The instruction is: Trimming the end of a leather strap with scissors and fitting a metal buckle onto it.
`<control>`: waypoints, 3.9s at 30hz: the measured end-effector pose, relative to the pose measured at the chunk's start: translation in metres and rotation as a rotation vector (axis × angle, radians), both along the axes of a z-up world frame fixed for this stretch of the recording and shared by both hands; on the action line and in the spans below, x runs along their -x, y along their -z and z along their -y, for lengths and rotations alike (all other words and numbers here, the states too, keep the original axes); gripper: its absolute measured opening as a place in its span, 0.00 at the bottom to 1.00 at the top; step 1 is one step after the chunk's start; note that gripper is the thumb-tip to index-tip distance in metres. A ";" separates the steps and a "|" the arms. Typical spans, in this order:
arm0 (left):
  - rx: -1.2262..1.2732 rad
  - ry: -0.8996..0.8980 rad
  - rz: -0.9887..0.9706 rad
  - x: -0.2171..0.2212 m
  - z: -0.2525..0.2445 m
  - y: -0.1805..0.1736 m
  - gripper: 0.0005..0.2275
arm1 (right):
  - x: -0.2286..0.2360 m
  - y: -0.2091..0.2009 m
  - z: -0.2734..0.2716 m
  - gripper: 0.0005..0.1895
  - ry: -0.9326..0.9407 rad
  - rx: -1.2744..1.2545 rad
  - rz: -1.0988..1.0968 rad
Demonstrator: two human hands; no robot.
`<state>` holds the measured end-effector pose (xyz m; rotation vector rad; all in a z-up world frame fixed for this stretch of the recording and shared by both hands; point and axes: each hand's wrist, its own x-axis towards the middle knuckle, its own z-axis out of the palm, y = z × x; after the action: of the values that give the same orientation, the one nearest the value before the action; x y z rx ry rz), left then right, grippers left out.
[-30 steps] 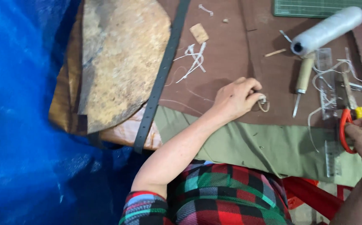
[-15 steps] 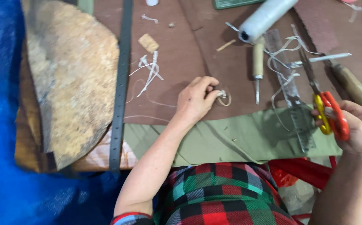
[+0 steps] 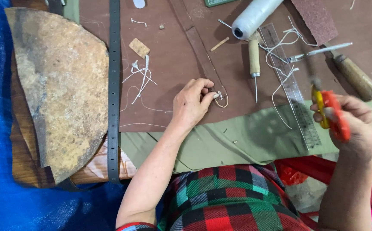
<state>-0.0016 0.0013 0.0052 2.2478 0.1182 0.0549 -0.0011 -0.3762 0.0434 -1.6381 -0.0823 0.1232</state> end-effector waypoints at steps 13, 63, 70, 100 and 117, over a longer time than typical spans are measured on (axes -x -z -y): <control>0.172 -0.045 0.466 0.008 0.005 -0.010 0.09 | 0.032 -0.054 -0.087 0.27 -0.388 -0.244 -0.149; 0.885 0.771 -0.007 0.018 -0.003 -0.011 0.09 | -0.003 -0.074 -0.196 0.20 -0.689 -0.519 0.142; 0.070 0.201 0.572 -0.001 -0.010 -0.017 0.05 | -0.008 -0.053 -0.188 0.05 -0.261 -0.510 0.215; -0.212 0.076 0.417 -0.003 -0.004 0.012 0.05 | -0.024 -0.033 -0.199 0.05 -0.302 -0.334 0.531; -0.205 0.071 0.423 -0.003 -0.004 0.010 0.05 | -0.025 -0.031 -0.200 0.03 -0.368 -0.292 0.501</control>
<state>0.0012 0.0051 -0.0050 2.3883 -0.2030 0.5205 0.0240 -0.1766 0.0748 -1.3159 -0.7522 -0.0226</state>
